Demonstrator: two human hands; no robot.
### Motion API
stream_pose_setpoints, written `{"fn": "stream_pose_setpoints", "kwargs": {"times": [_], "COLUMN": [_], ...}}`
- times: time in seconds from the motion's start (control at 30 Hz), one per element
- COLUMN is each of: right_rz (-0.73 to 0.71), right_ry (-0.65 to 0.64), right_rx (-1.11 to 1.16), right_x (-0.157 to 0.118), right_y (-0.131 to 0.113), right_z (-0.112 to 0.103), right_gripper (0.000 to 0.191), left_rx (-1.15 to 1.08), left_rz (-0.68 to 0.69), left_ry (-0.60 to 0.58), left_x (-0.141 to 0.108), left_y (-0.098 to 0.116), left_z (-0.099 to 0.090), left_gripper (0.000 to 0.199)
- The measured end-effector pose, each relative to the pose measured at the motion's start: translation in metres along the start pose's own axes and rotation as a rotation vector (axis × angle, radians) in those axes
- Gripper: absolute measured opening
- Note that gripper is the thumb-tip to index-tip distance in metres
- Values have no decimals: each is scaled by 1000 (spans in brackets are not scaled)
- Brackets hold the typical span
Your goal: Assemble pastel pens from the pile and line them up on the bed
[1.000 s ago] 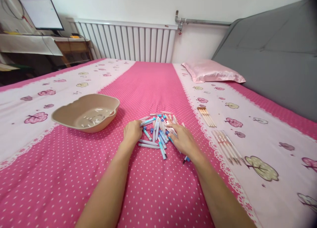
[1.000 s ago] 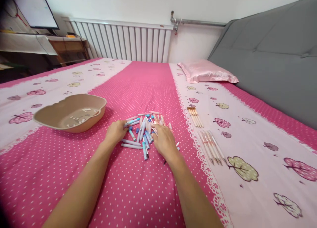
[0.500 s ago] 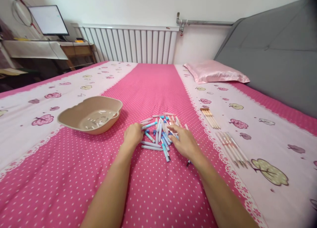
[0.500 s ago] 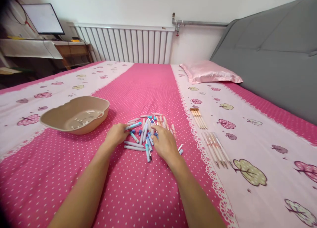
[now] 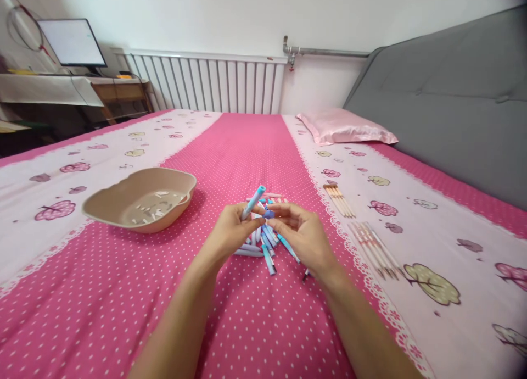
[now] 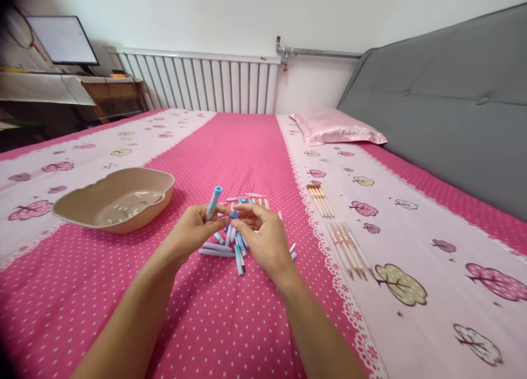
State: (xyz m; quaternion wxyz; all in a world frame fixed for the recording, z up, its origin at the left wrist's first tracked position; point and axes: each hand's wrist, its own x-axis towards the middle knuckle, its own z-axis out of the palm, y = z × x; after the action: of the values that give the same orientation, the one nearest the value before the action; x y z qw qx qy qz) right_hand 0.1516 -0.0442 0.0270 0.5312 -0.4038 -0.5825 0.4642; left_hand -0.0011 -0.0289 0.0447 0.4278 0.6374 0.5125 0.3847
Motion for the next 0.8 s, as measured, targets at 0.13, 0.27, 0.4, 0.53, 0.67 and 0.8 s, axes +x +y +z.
{"fn": "stream_pose_setpoints", "kwargs": {"times": [0.13, 0.27, 0.4, 0.53, 0.67, 0.8], "right_rz": [-57, -130, -201, -206, -183, -178], "right_ry": [64, 162, 305, 294, 242, 233], "right_rx": [-117, -125, -44, -17, -5, -14], "right_x": [-4, -9, -15, -18, -17, -17], "right_y": [-13, -30, -51, -57, -52, -50], "right_z": [-5, -18, -27, -26, -23, -23], "right_gripper": [17, 18, 15, 14, 14, 15], "left_rx": [-52, -12, 63, 88, 103, 114], "left_rz": [21, 137, 252, 270, 244, 235], "left_ry": [-7, -64, -98, -178, -236, -267], "left_x": [-5, -6, -5, -7, -8, -8], "left_y": [10, 11, 12, 14, 14, 13], "left_z": [7, 4, 3, 5, 7, 7], "left_gripper": [20, 30, 30, 34, 35, 36]}}
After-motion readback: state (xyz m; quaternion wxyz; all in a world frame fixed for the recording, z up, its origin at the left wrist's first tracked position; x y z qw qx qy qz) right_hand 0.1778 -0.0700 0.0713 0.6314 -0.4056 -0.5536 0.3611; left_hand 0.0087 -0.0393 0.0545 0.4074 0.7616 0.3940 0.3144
